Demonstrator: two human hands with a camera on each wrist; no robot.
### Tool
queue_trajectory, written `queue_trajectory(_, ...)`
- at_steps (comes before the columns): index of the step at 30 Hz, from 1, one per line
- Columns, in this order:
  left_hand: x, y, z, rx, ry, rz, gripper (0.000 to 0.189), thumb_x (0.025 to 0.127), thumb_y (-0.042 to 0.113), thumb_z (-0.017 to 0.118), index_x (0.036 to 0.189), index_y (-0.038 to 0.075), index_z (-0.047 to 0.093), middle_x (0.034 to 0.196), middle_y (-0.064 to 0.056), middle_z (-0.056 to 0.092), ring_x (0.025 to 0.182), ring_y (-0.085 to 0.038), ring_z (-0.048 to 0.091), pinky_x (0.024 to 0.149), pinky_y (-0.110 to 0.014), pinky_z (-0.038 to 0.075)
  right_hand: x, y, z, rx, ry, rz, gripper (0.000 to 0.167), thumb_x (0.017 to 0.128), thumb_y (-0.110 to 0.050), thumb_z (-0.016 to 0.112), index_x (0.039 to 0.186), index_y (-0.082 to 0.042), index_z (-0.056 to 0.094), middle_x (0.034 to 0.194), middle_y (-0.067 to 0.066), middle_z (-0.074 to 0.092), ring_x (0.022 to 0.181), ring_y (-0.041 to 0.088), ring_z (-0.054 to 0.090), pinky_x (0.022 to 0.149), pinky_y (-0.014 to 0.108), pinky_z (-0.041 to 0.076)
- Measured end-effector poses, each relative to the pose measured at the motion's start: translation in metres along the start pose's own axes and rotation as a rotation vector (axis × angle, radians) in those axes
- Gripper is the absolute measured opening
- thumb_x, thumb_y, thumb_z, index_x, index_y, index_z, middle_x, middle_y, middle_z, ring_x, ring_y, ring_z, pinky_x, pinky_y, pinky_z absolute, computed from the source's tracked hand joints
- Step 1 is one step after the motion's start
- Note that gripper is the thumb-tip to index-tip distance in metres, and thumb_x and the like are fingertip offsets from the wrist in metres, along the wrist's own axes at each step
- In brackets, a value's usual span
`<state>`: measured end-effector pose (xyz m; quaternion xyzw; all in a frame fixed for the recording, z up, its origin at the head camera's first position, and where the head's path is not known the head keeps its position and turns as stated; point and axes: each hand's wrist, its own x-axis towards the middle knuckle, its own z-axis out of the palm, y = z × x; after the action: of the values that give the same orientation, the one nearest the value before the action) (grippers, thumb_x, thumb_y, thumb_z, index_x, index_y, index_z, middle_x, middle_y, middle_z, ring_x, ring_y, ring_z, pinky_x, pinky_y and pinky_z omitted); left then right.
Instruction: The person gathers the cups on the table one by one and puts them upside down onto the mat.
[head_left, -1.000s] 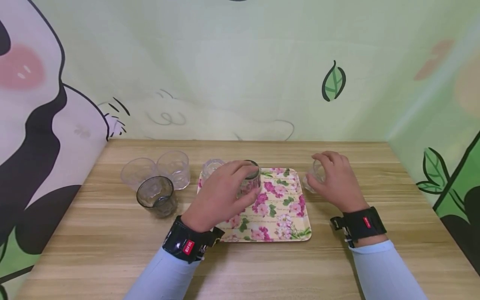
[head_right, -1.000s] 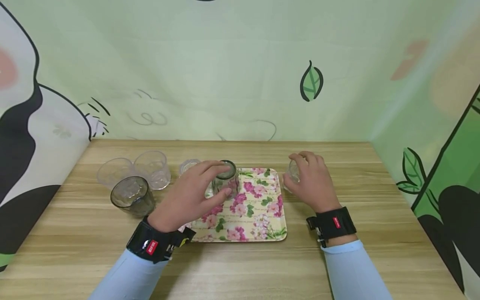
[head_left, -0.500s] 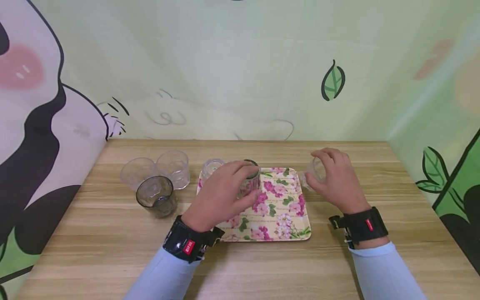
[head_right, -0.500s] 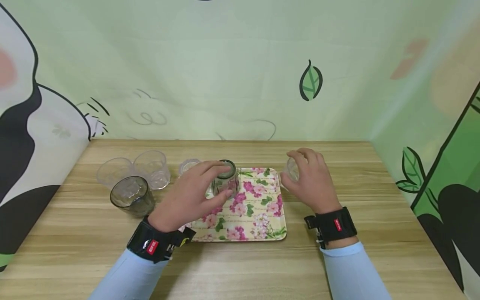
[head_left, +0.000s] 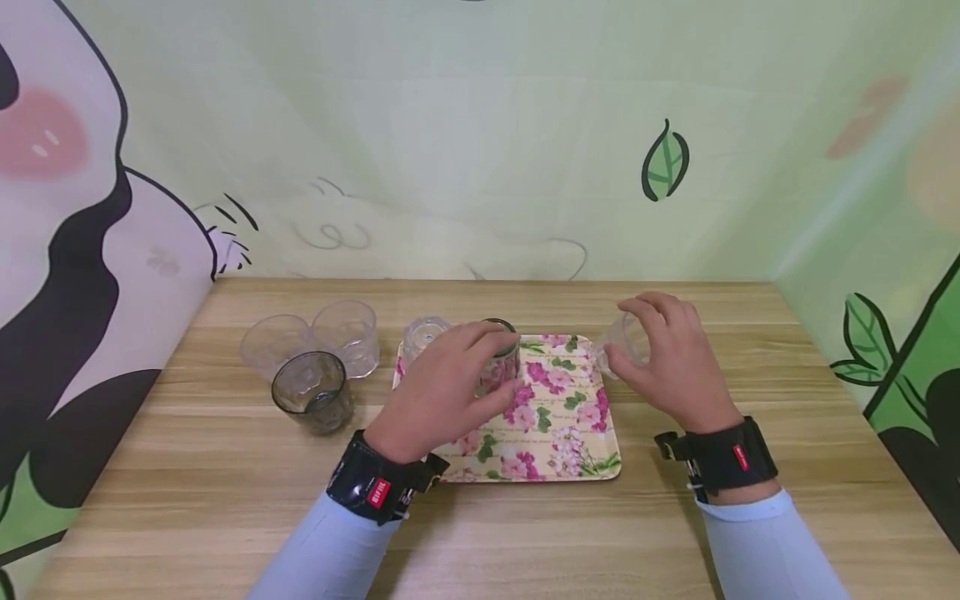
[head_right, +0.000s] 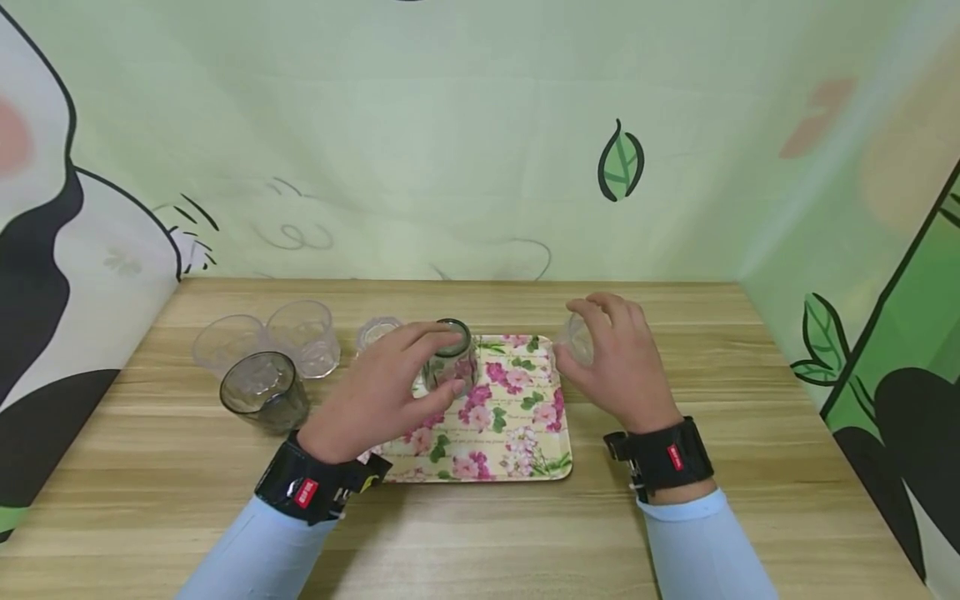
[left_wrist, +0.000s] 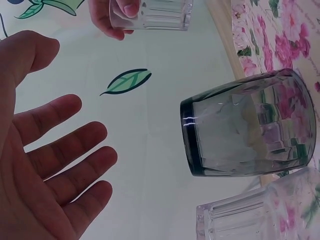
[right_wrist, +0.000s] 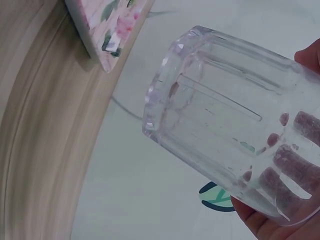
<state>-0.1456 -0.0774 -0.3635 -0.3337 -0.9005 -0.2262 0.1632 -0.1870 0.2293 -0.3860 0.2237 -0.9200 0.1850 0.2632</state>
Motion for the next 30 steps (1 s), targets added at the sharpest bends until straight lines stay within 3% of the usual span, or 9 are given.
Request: queue_trajectory(30, 0.0, 0.001, 0.0, -0.011, -0.029, -0.017, 0.049, 0.095, 0.038, 0.064, 0.136, 0.011, 0.059, 0.136, -0.005, 0.059, 0.128, -0.023, 0.055, 0.108, -0.04, 0.046, 0.004, -0.022, -0.023, 0.082, 0.049, -0.087, 0.056, 0.082, -0.034, 0.072, 0.129, -0.005, 0.06, 0.131, 0.021, 0.055, 0.122, 0.042, 0.048, 0.099, 0.06, 0.042)
